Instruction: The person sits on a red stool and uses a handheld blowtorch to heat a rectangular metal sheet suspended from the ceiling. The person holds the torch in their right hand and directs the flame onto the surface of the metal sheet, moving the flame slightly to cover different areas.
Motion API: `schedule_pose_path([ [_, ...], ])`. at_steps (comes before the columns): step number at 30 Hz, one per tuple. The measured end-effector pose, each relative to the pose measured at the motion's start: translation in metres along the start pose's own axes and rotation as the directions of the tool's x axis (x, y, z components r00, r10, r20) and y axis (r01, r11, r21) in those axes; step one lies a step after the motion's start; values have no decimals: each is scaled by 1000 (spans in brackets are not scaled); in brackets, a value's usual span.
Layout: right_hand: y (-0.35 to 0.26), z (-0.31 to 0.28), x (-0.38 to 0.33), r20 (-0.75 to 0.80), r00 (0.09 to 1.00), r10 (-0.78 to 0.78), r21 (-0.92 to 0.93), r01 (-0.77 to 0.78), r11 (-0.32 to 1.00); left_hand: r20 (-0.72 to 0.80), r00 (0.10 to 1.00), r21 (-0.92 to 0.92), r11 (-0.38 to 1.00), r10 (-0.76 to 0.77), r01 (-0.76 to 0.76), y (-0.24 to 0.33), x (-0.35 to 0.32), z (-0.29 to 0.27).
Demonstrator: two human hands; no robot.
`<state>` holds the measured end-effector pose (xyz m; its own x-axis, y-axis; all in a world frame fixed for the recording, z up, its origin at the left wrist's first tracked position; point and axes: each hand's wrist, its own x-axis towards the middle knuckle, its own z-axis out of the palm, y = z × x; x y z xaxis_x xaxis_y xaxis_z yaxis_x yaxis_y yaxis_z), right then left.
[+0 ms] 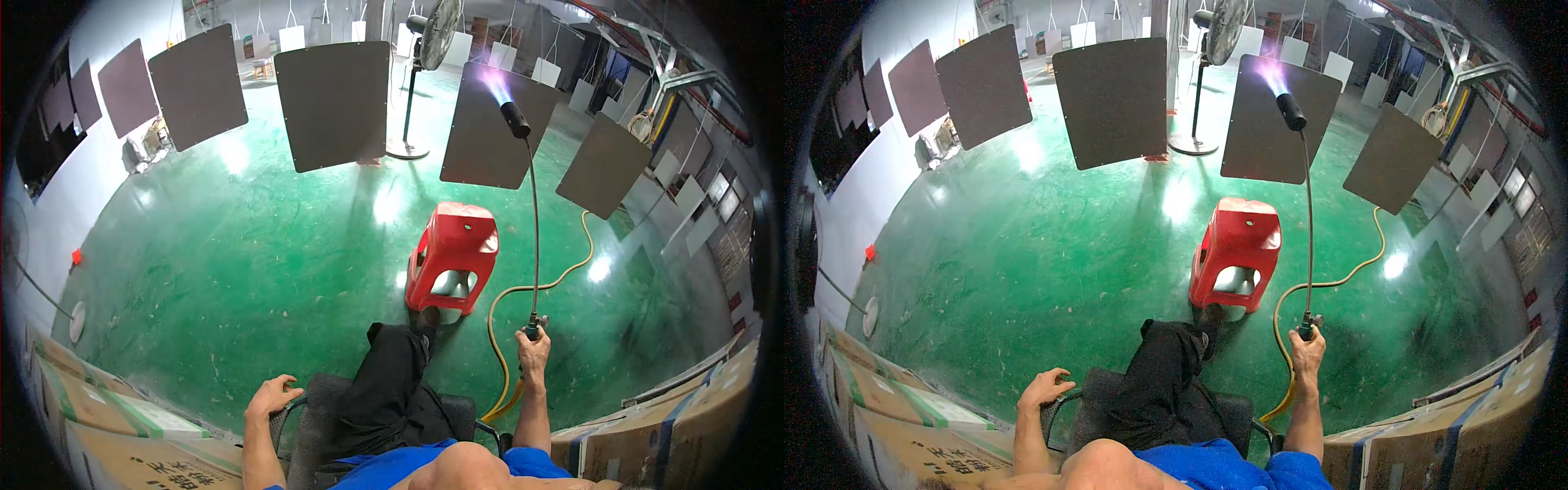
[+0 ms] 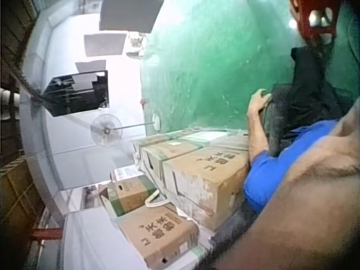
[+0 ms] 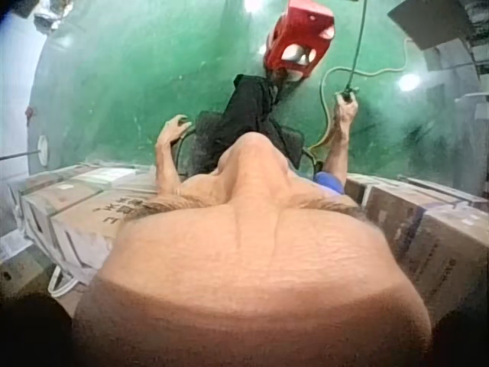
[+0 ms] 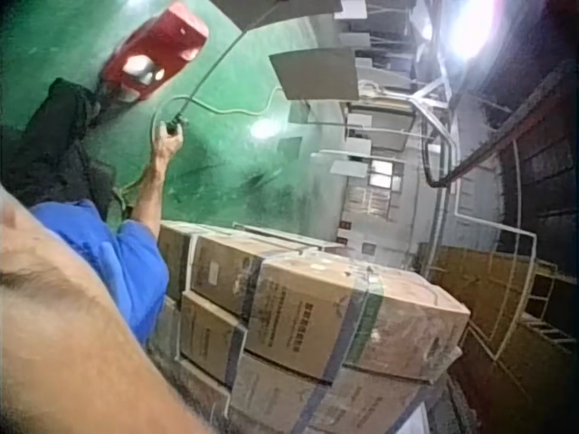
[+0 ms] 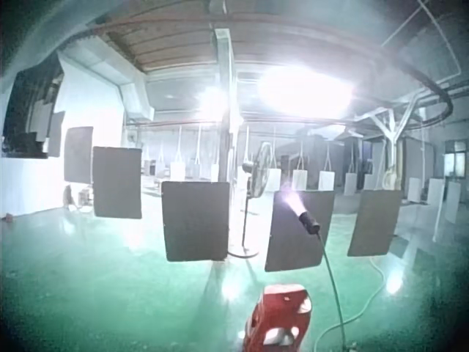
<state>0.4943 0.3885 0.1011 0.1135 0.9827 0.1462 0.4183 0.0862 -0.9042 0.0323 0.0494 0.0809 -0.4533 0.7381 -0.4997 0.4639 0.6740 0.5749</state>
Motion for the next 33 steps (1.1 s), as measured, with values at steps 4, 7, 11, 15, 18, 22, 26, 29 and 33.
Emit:
schedule_pose_path([
  [4, 9, -1, 6, 15, 999, -29, -31, 29, 999, -13, 999, 24, 999, 34, -33, -5, 3, 3],
  [7, 15, 1, 8, 40, 998, -55, -65, 57, 996, -16, 999, 31, 999, 41, -40, -5, 5, 6],
  [11, 10, 5, -1, 94, 994, 48, -123, -36, 992, -9, 1000, 31, 999, 23, -23, -3, 2, 4],
  [15, 19, 3, -4, 133, 989, 61, -187, -36, 982, -13, 1000, 38, 999, 27, -26, 4, -1, 2],
  [18, 28, 4, -4, 152, 985, 79, -233, -42, 971, -17, 1000, 32, 999, 20, -19, 4, -1, 3],
  [22, 31, 6, -7, 178, 972, 155, -237, -111, 965, -12, 999, 32, 999, -43, 43, 6, -2, 2],
  [26, 39, 6, -8, 195, 959, 204, -260, -150, 954, -2, 999, 51, 998, -37, 37, 6, -1, 2],
  [29, 47, 5, -10, 192, 957, 220, -265, -165, 950, -6, 999, 45, 998, -48, 48, 2, 0, 3],
  [33, 60, 0, -10, 159, 957, 243, -286, -191, 939, -15, 999, 34, 999, -31, 32, 0, 0, 3],
])
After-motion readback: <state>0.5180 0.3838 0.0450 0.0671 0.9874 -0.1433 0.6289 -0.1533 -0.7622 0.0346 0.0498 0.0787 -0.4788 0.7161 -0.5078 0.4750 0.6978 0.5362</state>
